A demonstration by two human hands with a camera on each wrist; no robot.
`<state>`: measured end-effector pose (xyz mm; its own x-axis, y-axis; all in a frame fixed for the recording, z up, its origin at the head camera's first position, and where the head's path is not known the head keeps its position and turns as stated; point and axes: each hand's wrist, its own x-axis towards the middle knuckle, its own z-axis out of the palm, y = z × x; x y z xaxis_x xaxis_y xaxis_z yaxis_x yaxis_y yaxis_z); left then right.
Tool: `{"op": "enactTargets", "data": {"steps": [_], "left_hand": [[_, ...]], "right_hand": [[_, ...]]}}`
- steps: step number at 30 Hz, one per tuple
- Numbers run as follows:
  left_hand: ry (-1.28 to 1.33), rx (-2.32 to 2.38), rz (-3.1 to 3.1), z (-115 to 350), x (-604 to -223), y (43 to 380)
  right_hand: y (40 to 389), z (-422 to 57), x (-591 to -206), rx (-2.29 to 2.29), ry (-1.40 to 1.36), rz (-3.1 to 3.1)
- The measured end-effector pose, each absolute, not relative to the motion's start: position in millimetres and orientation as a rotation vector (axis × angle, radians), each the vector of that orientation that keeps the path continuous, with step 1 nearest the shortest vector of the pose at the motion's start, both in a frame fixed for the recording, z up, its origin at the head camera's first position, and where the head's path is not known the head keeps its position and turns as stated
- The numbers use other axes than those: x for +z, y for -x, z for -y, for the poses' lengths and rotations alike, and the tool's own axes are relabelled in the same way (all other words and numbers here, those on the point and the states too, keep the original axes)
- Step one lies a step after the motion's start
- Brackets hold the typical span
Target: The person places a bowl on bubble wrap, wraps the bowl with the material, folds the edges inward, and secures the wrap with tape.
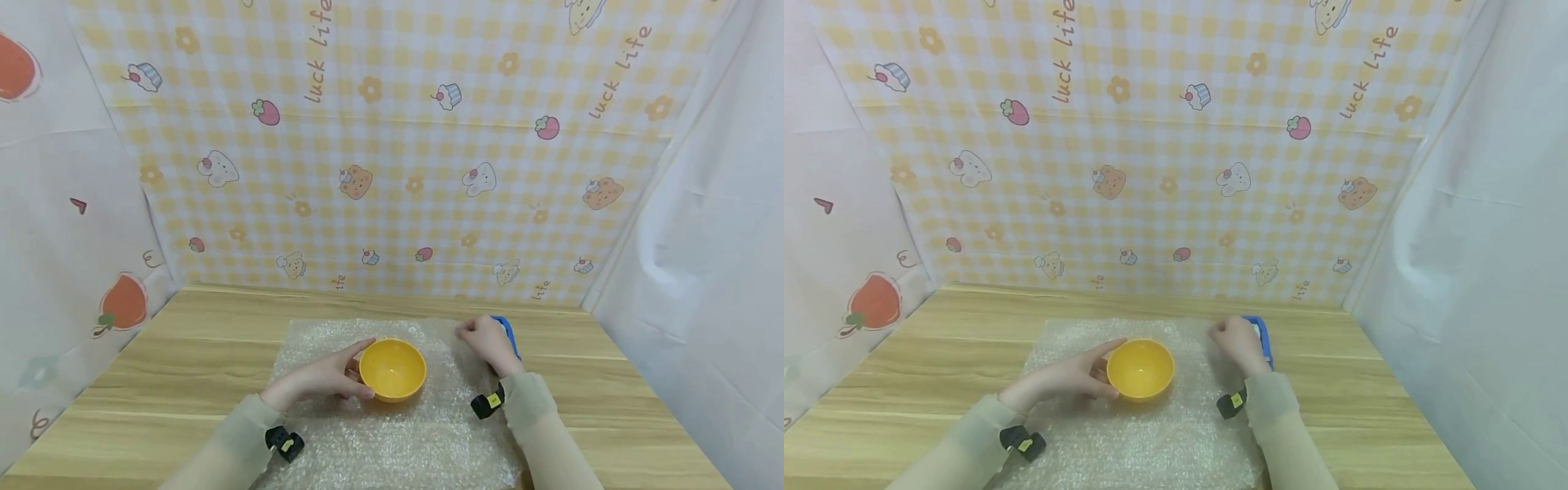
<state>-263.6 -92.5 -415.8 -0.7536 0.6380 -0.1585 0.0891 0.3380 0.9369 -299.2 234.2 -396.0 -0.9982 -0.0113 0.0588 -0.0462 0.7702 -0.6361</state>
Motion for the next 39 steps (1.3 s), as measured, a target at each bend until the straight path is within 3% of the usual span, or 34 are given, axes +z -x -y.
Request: {"op": "enactTargets", "data": {"steps": [24,39], "left_hand": [[-0.626,1.413,-2.112,92,-416,265],[-0.642,1.426,-2.075,93,-416,265]], "right_hand": [[275,-203,-364,1.206,-0.247,2.717],[245,-166,-358,1.228,-0.633,2.683]]}}
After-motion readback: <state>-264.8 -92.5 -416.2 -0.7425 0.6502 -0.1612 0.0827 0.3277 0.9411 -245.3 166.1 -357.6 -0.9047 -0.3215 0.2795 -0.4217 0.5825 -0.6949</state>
